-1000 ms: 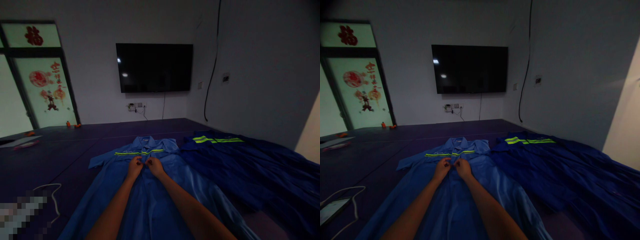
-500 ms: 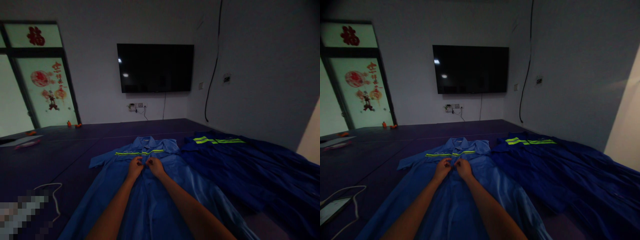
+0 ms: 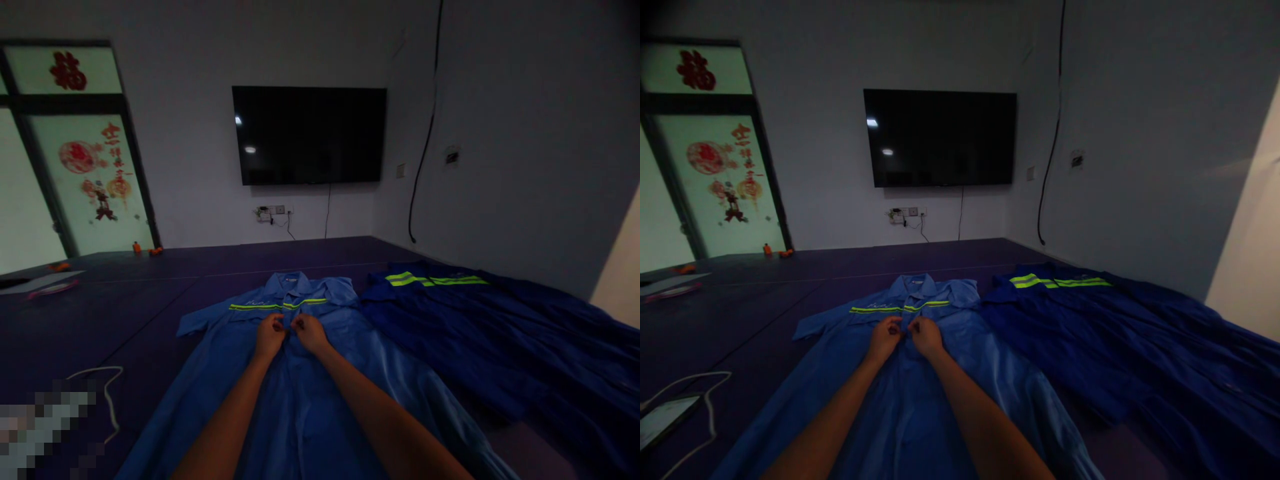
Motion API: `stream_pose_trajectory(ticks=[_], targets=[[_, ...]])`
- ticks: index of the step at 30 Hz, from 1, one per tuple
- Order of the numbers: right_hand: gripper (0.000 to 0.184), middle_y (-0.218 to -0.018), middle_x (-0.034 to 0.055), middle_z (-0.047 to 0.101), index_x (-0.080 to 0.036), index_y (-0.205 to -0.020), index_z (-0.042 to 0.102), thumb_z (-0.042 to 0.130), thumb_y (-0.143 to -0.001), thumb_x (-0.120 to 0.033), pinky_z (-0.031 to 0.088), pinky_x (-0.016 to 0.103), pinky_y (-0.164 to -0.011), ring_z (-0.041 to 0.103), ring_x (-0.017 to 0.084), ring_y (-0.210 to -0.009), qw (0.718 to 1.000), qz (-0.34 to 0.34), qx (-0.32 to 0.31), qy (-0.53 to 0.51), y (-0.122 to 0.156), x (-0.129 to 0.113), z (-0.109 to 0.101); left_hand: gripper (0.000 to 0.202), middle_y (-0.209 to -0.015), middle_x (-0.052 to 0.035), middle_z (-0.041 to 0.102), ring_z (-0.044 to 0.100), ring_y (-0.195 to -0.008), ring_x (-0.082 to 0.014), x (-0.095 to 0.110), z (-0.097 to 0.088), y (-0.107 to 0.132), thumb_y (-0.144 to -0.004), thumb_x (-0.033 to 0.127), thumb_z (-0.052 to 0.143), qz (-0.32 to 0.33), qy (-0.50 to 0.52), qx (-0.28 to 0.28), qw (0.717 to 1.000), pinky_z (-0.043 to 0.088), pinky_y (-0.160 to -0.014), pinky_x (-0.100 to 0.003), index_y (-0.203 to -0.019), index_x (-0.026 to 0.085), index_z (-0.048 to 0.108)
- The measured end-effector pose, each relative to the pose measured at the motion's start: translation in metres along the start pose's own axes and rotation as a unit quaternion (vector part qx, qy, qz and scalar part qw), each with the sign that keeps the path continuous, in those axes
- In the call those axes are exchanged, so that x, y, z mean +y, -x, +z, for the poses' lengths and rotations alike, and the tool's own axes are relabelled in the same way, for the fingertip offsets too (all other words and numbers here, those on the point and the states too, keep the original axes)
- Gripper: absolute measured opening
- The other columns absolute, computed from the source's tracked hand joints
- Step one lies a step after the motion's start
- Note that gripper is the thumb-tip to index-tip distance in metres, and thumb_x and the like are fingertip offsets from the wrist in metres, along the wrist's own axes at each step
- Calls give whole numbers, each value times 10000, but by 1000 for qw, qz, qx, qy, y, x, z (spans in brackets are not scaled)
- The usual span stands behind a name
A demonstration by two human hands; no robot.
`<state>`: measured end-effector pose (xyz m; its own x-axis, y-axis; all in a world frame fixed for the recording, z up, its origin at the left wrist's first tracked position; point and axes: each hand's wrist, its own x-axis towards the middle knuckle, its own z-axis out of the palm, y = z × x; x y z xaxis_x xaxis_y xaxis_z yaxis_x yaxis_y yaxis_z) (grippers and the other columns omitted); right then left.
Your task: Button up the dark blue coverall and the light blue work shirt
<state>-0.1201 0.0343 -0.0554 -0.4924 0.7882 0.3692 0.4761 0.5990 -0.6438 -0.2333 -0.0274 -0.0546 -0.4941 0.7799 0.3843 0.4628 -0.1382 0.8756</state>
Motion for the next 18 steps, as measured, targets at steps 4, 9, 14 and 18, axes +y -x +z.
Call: stream_pose_trajectory(ticks=[4,9,14,18], targets=[[119,-782,27,656,-171,-759,622,503,-756,-183,409,202,-652,593,127,-726,1000,2,0,4,1,-1,0,280,-531,40,547,534,-535,-108,0,0,1,-534,55,571,22,-20,5,1000,402,-582,-221,-797,145,611],[127,-769,26,662,-171,-769,627,501,-754,-181,418,199,-645,597,126,-720,1000,3,2,-19,0,-1,-1,269,-529,39,552,538,-534,-110,-1,0,1,-540,61,579,31,-14,-2,999,405,-588,-224,-793,145,614],[162,-782,29,667,-171,-783,640,481,-752,-165,435,203,-659,604,129,-730,999,-1,0,-39,0,1,0,271,-541,36,560,546,-545,-113,-2,0,1,-561,84,586,35,-24,-7,999,415,-593,-230,-825,140,612],[213,-821,39,670,-163,-828,648,472,-717,-116,439,202,-675,606,132,-752,999,-18,5,-42,1,0,1,259,-553,33,562,557,-565,-119,-3,0,0,-578,112,592,39,-41,-5,998,423,-595,-233,-835,130,609]])
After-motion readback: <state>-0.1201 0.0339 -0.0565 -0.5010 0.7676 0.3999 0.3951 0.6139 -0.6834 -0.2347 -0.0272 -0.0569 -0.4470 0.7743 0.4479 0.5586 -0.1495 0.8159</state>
